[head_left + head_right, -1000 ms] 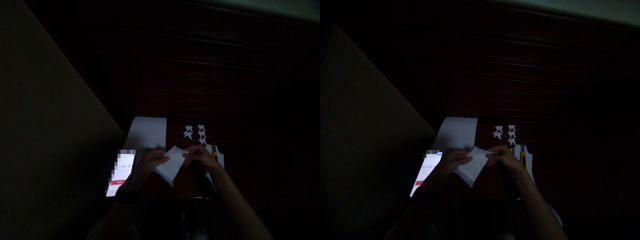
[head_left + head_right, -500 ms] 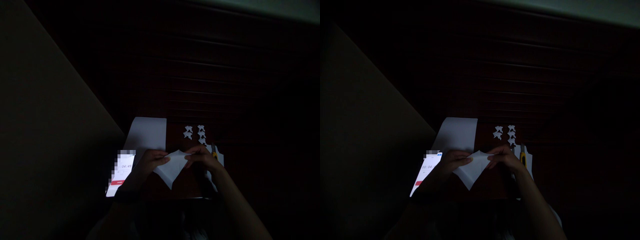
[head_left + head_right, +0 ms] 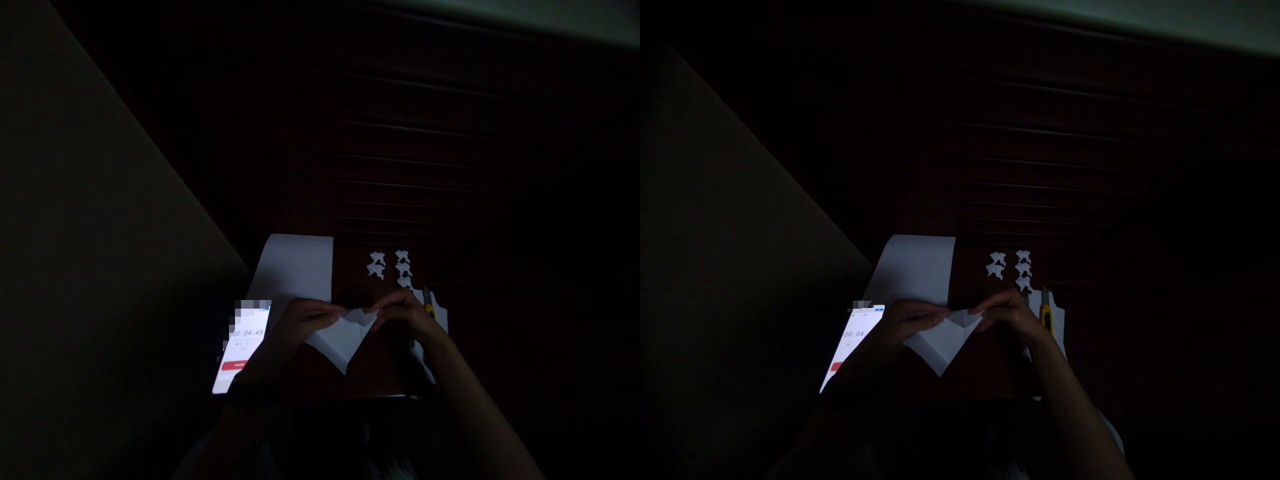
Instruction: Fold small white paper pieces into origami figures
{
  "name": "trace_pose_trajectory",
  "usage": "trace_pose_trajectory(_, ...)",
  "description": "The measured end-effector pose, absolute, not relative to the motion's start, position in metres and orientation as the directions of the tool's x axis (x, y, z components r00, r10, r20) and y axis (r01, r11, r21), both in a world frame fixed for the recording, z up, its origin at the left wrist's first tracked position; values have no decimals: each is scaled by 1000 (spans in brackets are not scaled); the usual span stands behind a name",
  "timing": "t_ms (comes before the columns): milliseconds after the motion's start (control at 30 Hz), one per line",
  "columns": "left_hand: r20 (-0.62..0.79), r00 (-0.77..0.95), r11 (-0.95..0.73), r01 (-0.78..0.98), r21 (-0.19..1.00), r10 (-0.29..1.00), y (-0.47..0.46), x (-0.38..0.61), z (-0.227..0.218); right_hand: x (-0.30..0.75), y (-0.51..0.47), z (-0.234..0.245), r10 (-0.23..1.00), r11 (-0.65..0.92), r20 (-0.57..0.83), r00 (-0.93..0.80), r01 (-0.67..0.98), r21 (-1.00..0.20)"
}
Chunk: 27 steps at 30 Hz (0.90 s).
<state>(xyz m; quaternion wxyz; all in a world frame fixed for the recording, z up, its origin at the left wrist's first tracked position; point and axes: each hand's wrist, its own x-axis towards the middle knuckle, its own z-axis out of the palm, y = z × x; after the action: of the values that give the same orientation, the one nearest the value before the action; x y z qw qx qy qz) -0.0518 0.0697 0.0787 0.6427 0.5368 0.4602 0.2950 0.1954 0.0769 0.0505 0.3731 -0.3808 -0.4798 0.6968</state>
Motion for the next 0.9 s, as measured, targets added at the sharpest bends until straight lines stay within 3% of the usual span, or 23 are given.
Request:
trace_pose_trajectory(100, -266, 380, 239, 117, 964, 886, 67, -52, 78, 194, 77, 50, 901, -233, -155, -406, -149, -961)
trace_pose_trajectory(333, -243, 461, 201, 140, 970, 853, 68, -41, 60, 188, 77, 54, 890, -89, -94, -446, 34, -996)
trace_pose_trajectory(433, -293, 481, 248, 155, 956, 826, 69, -35, 47, 186, 76, 56, 881, -73, -92, -465, 59, -996)
trace_pose_trajectory(667, -294, 324, 237, 203, 950, 899, 73, -34, 46, 179, 72, 64, 891, -92, -90, -444, 16, -996)
trace_pose_trajectory(900, -259, 333, 204, 191, 960, 906, 72, -34, 43, 168, 76, 49, 962, -91, -102, -255, 53, -994)
